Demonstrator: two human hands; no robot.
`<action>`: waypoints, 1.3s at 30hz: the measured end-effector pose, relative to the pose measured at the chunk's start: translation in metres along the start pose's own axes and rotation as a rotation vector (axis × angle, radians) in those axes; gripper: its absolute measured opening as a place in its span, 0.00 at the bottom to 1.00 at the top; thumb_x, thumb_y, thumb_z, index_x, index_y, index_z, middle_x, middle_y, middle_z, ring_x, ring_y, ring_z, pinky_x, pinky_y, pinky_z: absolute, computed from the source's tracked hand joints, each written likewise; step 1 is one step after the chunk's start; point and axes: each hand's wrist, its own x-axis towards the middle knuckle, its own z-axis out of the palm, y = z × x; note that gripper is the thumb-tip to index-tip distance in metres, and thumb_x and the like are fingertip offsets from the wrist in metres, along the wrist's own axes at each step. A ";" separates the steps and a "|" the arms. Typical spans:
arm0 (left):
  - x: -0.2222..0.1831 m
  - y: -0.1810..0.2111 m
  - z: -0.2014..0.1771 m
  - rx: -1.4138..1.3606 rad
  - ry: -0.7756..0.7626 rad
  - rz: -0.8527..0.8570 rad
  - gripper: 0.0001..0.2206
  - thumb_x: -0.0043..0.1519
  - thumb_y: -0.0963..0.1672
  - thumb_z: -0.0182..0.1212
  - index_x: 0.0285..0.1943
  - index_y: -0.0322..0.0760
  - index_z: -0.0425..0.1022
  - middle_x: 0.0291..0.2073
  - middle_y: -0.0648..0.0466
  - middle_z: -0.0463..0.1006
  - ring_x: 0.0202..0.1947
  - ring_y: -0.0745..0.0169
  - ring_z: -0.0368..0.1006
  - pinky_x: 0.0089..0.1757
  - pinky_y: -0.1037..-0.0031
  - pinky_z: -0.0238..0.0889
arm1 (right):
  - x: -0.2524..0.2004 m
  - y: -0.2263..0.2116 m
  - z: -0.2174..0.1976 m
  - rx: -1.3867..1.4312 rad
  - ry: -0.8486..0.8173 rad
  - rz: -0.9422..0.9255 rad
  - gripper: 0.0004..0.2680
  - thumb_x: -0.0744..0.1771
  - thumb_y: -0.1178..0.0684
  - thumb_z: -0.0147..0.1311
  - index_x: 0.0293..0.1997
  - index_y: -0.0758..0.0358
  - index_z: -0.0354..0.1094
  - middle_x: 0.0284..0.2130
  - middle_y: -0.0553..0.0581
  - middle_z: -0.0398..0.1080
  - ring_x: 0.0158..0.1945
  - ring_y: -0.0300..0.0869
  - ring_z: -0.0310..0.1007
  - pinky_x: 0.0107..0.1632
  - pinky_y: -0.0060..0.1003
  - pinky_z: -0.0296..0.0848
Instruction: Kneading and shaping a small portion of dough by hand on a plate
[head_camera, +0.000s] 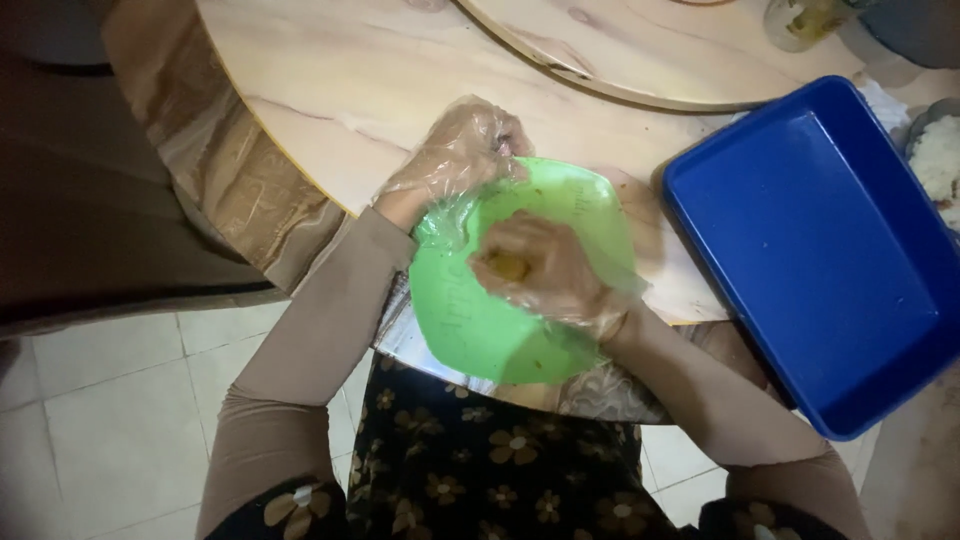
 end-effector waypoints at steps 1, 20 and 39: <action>0.001 -0.001 0.001 0.033 0.005 -0.035 0.07 0.49 0.44 0.78 0.30 0.44 0.83 0.25 0.62 0.79 0.27 0.71 0.73 0.31 0.78 0.67 | 0.003 -0.010 -0.006 0.030 0.139 -0.097 0.07 0.67 0.45 0.57 0.37 0.53 0.71 0.31 0.45 0.74 0.36 0.35 0.74 0.40 0.31 0.78; 0.007 0.004 0.007 -1.162 0.108 -0.482 0.10 0.54 0.31 0.50 0.22 0.21 0.75 0.24 0.39 0.74 0.26 0.45 0.74 0.32 0.62 0.79 | 0.002 -0.031 -0.018 -0.349 0.004 -0.113 0.12 0.68 0.36 0.50 0.42 0.52 0.67 0.34 0.50 0.64 0.38 0.42 0.66 0.42 0.37 0.74; -0.003 0.010 -0.005 0.182 -0.070 -0.023 0.07 0.54 0.46 0.69 0.36 0.40 0.83 0.28 0.46 0.80 0.35 0.44 0.77 0.39 0.55 0.71 | -0.008 -0.020 -0.029 -0.443 0.176 -0.409 0.19 0.63 0.25 0.56 0.46 0.46 0.70 0.42 0.53 0.68 0.37 0.42 0.65 0.39 0.36 0.70</action>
